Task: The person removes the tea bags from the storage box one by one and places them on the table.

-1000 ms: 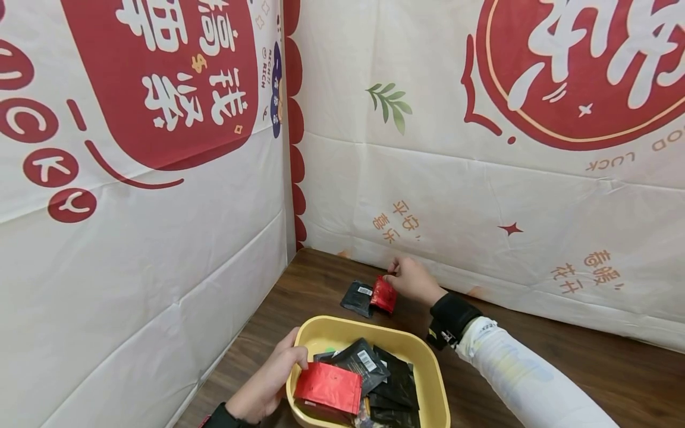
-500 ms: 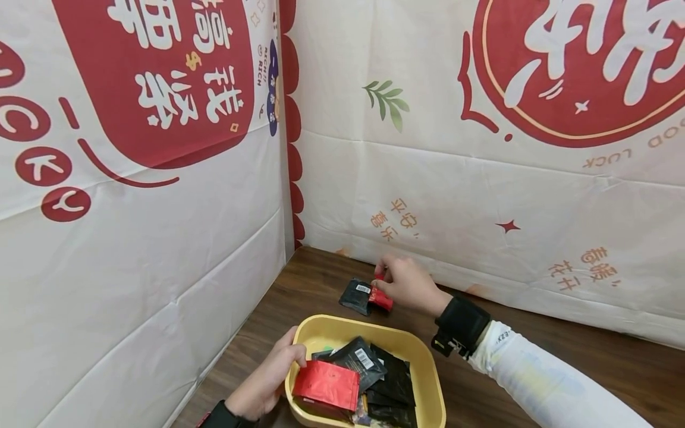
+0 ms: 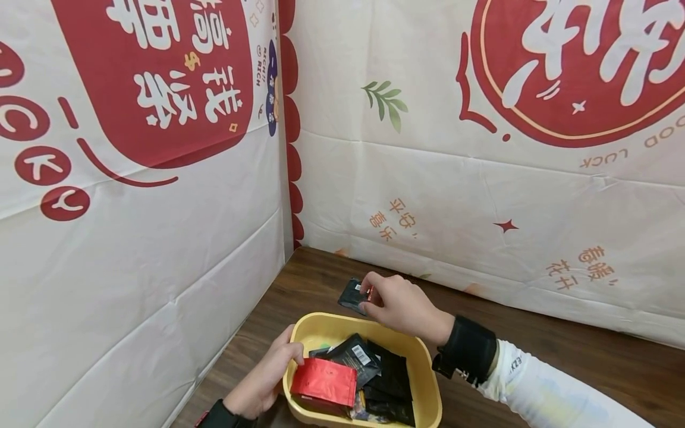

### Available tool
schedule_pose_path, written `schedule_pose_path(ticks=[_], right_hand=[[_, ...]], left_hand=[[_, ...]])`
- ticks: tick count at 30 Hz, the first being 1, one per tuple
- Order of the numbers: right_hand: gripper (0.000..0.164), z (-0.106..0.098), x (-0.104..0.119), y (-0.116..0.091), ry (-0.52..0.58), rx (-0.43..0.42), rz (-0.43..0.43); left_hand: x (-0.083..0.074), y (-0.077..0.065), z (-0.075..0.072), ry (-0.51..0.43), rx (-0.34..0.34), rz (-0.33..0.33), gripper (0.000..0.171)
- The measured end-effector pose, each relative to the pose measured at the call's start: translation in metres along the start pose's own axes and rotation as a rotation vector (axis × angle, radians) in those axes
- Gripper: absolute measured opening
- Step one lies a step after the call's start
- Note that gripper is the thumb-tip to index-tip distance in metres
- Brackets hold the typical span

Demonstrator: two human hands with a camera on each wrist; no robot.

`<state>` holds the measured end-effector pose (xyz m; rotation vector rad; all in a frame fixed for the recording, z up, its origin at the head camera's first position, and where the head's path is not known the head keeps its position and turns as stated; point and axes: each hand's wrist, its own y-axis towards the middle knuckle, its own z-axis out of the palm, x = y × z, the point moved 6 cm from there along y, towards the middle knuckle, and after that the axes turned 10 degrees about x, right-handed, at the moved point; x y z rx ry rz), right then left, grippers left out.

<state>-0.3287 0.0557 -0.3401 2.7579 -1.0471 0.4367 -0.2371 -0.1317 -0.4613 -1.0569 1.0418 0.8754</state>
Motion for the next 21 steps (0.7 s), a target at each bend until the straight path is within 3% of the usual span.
schedule_pose_path(ticks=[6, 16, 21], right_hand=[[0.025, 0.012, 0.017, -0.008, -0.077, 0.051, -0.018], [0.04, 0.042, 0.025, -0.02, -0.123, 0.3, -0.073], [0.04, 0.056, 0.028, -0.022, -0.147, 0.385, -0.083]], left_hand=[[-0.001, -0.001, -0.001, -0.004, -0.014, -0.013, 0.082], [-0.002, -0.001, -0.002, -0.039, -0.017, -0.017, 0.09], [-0.002, -0.001, -0.004, -0.028, -0.035, -0.006, 0.083]])
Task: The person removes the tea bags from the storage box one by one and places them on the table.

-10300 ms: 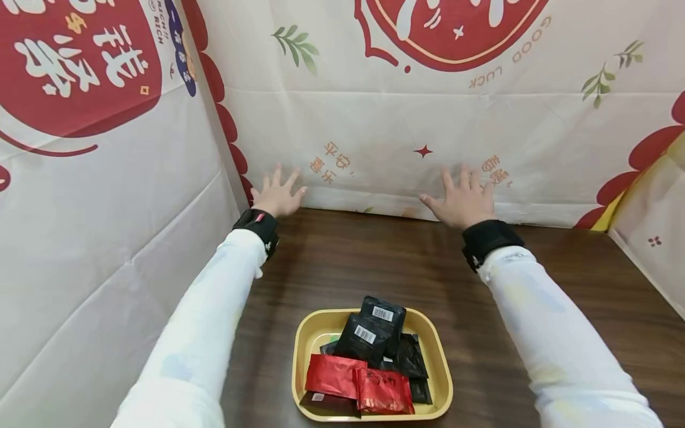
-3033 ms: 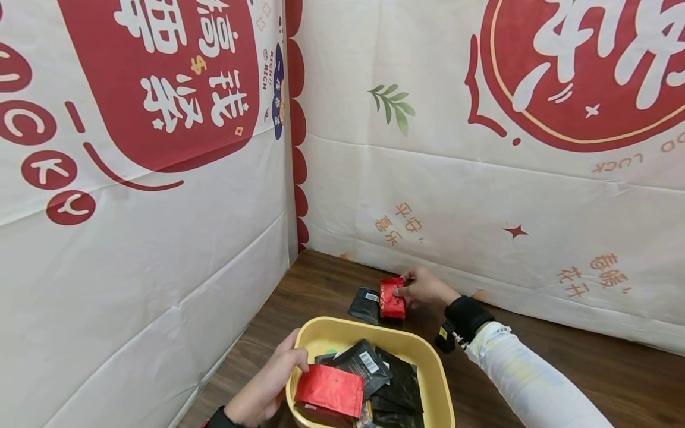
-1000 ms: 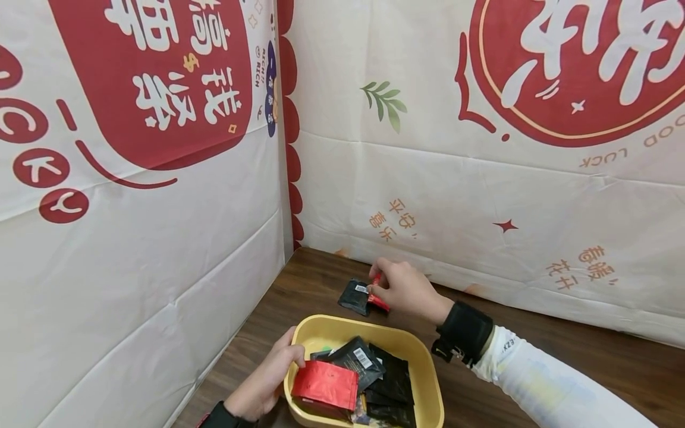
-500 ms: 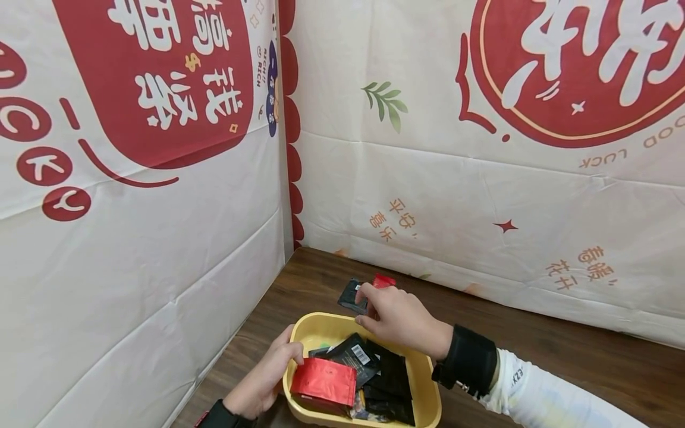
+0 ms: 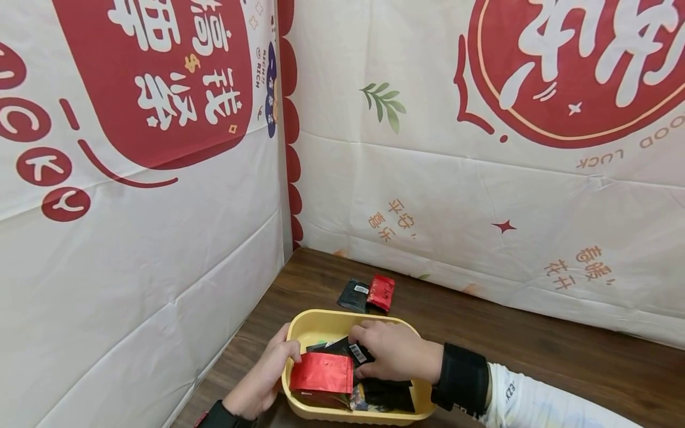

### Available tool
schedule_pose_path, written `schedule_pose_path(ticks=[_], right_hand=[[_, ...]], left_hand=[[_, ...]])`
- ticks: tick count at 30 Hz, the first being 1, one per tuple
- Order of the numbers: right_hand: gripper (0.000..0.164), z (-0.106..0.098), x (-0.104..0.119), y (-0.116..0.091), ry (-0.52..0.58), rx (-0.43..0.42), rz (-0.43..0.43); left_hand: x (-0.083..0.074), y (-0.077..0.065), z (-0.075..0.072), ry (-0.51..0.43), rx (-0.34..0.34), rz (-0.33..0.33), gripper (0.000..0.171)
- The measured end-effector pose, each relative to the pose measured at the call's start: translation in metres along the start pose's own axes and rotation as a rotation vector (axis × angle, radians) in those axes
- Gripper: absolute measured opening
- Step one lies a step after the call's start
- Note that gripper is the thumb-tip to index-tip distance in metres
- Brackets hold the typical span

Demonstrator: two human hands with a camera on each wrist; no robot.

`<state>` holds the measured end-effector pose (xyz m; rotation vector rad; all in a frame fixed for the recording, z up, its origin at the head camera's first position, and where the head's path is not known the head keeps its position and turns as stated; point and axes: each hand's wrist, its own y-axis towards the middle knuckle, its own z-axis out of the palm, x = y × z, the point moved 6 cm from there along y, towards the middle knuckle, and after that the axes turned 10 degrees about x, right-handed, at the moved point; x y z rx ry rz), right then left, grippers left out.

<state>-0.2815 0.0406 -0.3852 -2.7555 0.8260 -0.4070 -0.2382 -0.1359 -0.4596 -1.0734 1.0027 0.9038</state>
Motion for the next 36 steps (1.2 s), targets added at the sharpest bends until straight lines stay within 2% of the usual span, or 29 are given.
schedule_pose_path(ticks=[4, 8, 12, 15, 17, 20, 25, 29, 32, 36], right_hand=[[0.039, 0.006, 0.0, 0.002, 0.052, 0.022, 0.012], [0.051, 0.008, 0.001, 0.004, 0.049, 0.009, 0.0], [0.06, 0.011, 0.005, 0.008, 0.073, 0.05, -0.068], [0.059, 0.013, 0.008, 0.011, 0.111, 0.073, -0.105], [0.057, 0.011, 0.008, 0.011, 0.127, 0.05, -0.102], [0.057, 0.003, 0.005, 0.01, 0.154, -0.028, -0.088], [0.064, -0.008, 0.003, 0.006, 0.164, -0.146, -0.081], [0.068, -0.009, 0.005, 0.005, 0.158, -0.136, -0.103], [0.059, -0.009, 0.007, 0.003, 0.164, -0.129, -0.131], [0.045, -0.016, 0.008, -0.001, 0.159, -0.174, -0.129]], left_hand=[[0.001, 0.002, 0.0, -0.004, -0.006, 0.006, 0.078], [0.002, 0.003, 0.0, -0.012, -0.006, 0.004, 0.079], [0.005, 0.004, 0.0, -0.01, 0.003, 0.0, 0.076], [0.006, 0.004, 0.0, -0.008, 0.008, 0.005, 0.071], [0.006, 0.004, 0.001, -0.007, 0.01, 0.01, 0.07], [0.005, 0.005, 0.0, -0.01, 0.004, 0.003, 0.076], [0.003, 0.006, 0.0, -0.007, -0.009, 0.002, 0.076], [0.002, 0.005, -0.001, -0.002, -0.003, 0.022, 0.074], [0.003, 0.003, 0.0, 0.0, 0.003, 0.028, 0.071], [0.003, 0.002, 0.0, 0.001, 0.004, 0.037, 0.072]])
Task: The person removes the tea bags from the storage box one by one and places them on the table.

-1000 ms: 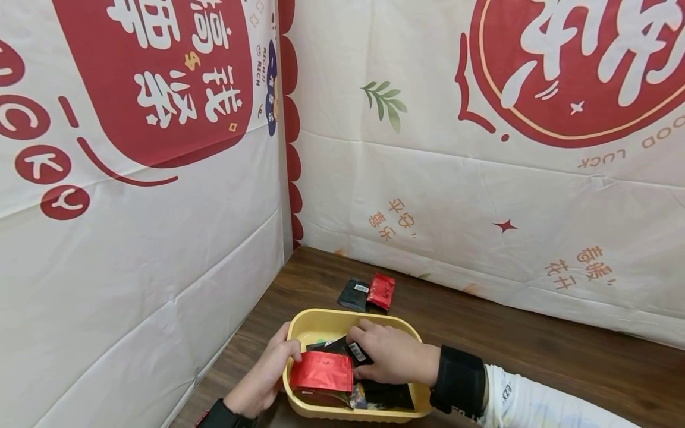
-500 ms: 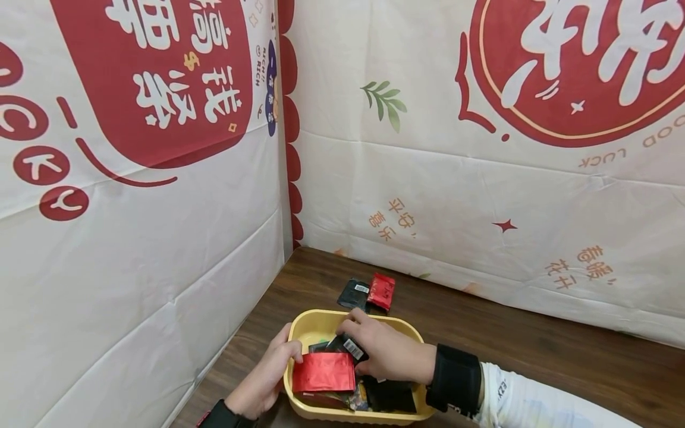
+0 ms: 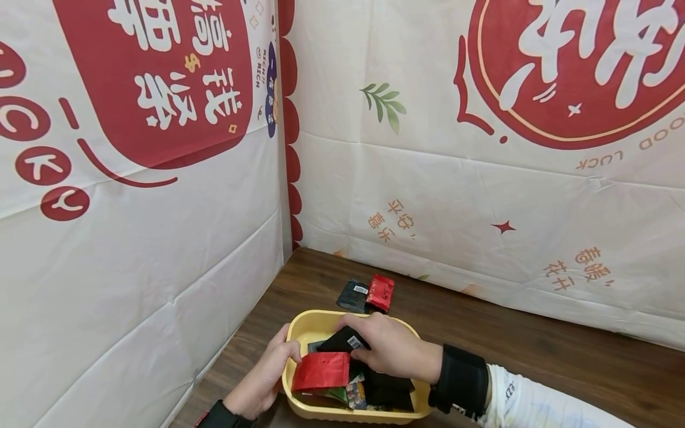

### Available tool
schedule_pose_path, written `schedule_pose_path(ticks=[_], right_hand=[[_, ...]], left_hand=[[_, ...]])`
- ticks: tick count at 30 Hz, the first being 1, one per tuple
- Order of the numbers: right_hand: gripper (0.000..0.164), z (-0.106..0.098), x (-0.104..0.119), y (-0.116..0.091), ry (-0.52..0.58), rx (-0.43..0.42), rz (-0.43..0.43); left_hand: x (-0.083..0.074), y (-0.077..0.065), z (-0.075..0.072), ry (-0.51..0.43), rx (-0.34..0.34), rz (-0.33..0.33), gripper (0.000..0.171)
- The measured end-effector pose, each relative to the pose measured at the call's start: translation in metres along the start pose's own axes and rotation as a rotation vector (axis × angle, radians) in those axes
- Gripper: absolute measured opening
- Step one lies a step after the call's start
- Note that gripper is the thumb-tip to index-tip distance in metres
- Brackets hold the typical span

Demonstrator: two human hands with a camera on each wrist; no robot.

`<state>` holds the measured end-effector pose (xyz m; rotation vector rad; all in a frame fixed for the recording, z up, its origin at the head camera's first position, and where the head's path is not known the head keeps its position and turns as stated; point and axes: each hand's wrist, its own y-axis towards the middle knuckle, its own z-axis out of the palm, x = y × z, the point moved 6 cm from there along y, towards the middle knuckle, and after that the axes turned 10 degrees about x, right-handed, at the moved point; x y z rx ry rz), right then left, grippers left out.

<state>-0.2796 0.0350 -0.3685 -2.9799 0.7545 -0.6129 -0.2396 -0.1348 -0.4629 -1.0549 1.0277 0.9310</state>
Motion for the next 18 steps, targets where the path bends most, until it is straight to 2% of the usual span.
schedule_pose_path(ticks=[10, 18], right_hand=[[0.042, -0.021, 0.0, -0.007, -0.067, -0.15, 0.046], [0.043, -0.051, -0.008, -0.014, -0.07, -0.363, 0.08]], left_hand=[[0.001, 0.0, -0.001, 0.01, -0.016, 0.004, 0.073], [0.001, 0.001, -0.001, 0.004, -0.03, -0.033, 0.078]])
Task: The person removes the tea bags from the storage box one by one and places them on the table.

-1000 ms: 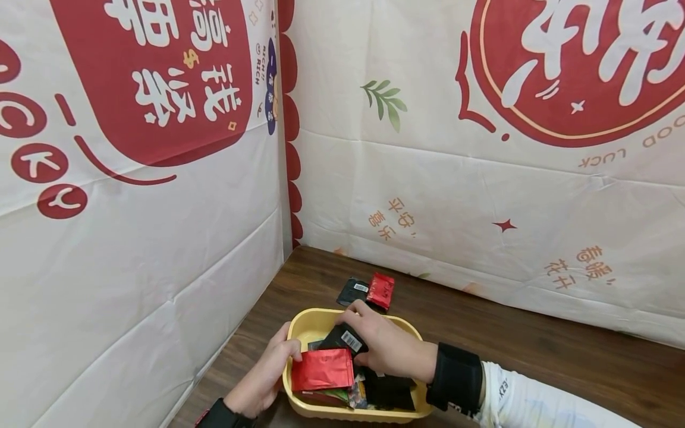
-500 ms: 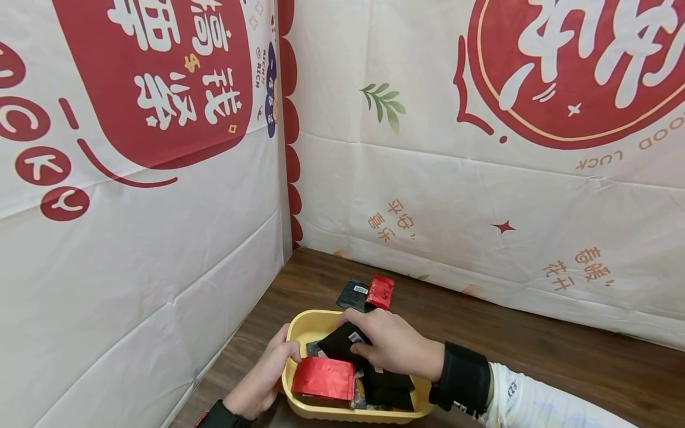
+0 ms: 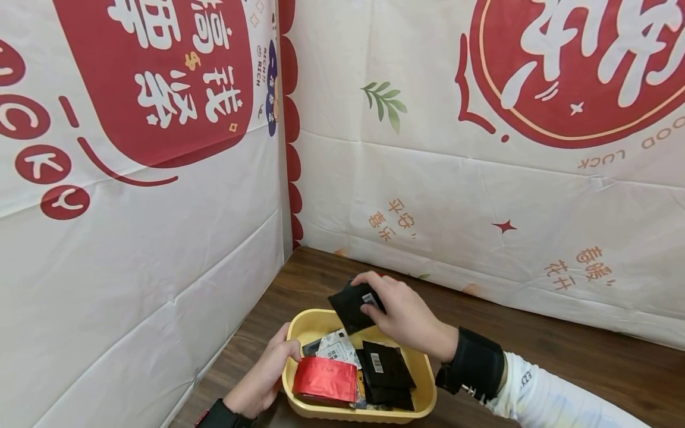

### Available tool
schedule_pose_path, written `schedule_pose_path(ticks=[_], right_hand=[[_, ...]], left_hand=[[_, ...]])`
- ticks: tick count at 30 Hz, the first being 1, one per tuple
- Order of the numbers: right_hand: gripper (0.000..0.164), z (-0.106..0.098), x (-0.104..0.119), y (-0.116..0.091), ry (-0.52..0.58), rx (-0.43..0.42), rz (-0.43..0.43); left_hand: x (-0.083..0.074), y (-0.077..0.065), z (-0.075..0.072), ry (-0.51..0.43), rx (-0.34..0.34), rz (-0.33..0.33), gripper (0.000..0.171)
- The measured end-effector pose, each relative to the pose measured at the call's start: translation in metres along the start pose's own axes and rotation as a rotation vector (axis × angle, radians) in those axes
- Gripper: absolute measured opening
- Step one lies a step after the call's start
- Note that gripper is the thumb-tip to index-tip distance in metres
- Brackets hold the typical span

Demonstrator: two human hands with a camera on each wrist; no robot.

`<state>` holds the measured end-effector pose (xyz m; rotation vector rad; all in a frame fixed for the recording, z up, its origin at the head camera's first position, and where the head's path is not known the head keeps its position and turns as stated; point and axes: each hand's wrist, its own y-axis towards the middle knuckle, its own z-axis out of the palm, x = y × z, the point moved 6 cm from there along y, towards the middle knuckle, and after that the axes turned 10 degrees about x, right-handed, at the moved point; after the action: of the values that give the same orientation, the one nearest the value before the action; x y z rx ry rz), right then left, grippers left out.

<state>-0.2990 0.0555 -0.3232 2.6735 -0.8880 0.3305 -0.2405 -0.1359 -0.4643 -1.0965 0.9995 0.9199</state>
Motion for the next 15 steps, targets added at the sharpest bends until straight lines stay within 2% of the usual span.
schedule_pose_path(ticks=[4, 8, 15], right_hand=[[0.043, -0.016, -0.016, 0.005, 0.032, -0.075, 0.043], [0.045, -0.024, -0.041, 0.01, 0.094, -0.1, 0.109], [0.044, -0.018, -0.096, 0.008, 0.132, -0.099, 0.234]], left_hand=[[0.0, 0.0, 0.0, 0.005, 0.003, 0.004, 0.075], [0.0, -0.001, 0.0, 0.008, 0.008, 0.003, 0.077], [-0.001, -0.001, 0.002, 0.004, 0.02, 0.009, 0.079]])
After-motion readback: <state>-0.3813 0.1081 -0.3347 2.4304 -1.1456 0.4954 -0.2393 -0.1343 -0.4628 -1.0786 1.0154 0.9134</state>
